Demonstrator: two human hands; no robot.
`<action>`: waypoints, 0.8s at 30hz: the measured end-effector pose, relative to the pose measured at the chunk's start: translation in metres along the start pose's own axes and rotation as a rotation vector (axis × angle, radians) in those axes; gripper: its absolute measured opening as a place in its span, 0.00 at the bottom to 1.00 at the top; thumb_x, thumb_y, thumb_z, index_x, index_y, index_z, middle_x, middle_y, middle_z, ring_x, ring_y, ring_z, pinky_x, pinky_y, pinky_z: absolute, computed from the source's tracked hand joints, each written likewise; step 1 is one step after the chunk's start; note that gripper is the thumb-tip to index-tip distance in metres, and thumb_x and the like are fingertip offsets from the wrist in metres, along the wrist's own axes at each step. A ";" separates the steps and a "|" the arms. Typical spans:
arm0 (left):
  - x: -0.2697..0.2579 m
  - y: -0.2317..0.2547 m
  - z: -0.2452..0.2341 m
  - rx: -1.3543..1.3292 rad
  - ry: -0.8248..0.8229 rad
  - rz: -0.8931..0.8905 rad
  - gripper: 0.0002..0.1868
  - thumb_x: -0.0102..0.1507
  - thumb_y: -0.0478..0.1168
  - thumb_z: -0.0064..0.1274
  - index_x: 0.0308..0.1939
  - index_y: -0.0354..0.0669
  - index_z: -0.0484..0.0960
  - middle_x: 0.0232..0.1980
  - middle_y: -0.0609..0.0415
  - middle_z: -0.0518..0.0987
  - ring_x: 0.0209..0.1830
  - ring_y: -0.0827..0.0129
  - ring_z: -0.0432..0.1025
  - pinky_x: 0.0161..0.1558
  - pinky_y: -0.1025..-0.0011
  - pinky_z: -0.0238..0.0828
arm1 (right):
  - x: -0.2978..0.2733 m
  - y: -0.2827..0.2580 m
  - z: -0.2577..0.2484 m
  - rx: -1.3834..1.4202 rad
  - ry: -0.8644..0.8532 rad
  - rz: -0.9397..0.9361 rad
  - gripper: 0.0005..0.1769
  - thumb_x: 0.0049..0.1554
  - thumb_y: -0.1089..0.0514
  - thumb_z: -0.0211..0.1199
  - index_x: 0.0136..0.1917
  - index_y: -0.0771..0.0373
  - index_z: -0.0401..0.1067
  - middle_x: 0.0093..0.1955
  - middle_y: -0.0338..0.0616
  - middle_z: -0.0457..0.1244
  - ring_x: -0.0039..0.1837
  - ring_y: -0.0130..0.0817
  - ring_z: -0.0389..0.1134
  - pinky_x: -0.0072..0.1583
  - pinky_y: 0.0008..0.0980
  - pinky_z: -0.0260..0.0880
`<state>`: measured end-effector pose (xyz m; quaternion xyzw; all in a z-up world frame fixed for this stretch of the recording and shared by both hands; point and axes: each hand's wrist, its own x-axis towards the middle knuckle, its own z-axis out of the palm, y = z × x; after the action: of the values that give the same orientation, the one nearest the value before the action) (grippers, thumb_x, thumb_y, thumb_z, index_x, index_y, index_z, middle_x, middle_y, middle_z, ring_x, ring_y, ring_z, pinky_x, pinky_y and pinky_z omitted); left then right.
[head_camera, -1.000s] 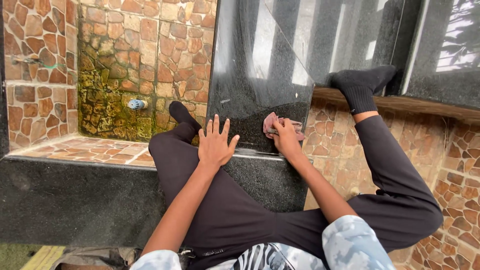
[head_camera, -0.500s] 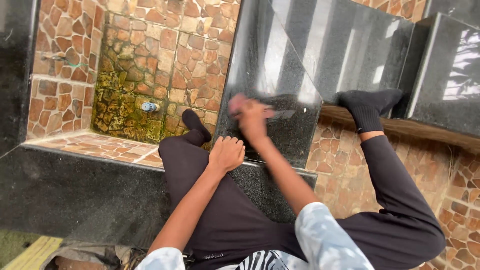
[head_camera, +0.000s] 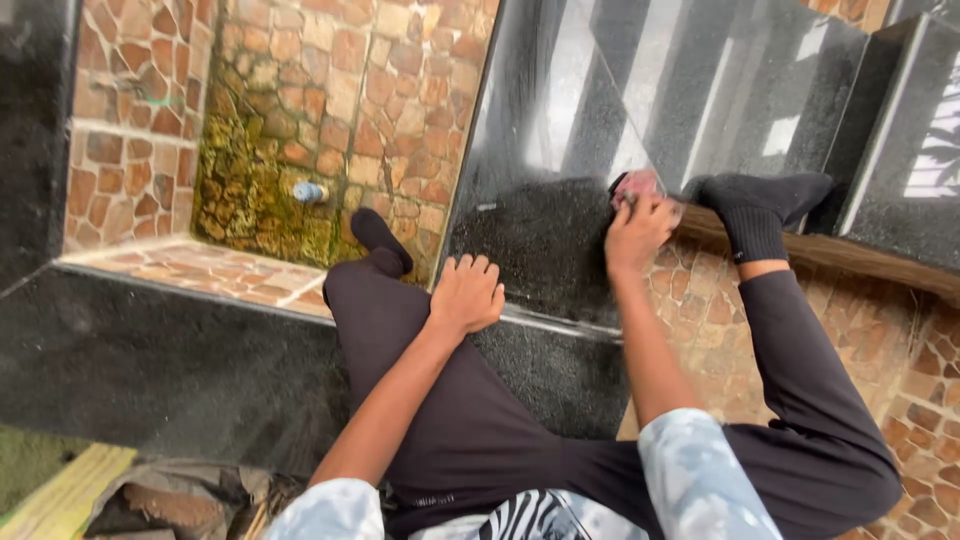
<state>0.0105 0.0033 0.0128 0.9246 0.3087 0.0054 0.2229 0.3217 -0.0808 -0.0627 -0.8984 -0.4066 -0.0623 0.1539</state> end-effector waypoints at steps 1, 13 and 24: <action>0.005 -0.002 -0.002 0.011 0.012 0.005 0.16 0.62 0.51 0.48 0.38 0.41 0.80 0.42 0.48 0.76 0.46 0.54 0.72 0.48 0.52 0.63 | 0.000 -0.032 0.006 0.008 0.016 -0.001 0.14 0.60 0.52 0.67 0.56 0.58 0.74 0.58 0.57 0.63 0.61 0.57 0.64 0.56 0.56 0.62; 0.002 -0.004 0.016 -0.051 -0.088 -0.043 0.15 0.59 0.47 0.49 0.27 0.41 0.85 0.34 0.46 0.82 0.39 0.52 0.76 0.46 0.51 0.68 | 0.000 -0.120 0.030 0.549 -0.396 -1.081 0.19 0.51 0.64 0.66 0.57 0.58 0.79 0.58 0.49 0.67 0.60 0.47 0.70 0.63 0.44 0.69; 0.000 -0.004 0.021 -0.049 -0.212 -0.080 0.16 0.58 0.48 0.49 0.27 0.42 0.86 0.35 0.45 0.82 0.40 0.52 0.76 0.45 0.51 0.68 | 0.055 -0.031 0.033 -0.176 0.117 -0.236 0.20 0.56 0.49 0.61 0.60 0.56 0.73 0.55 0.55 0.64 0.58 0.59 0.64 0.59 0.62 0.58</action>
<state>0.0116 -0.0029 -0.0081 0.9012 0.3200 -0.0940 0.2769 0.3347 -0.0116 -0.0736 -0.8493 -0.4925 -0.1677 0.0894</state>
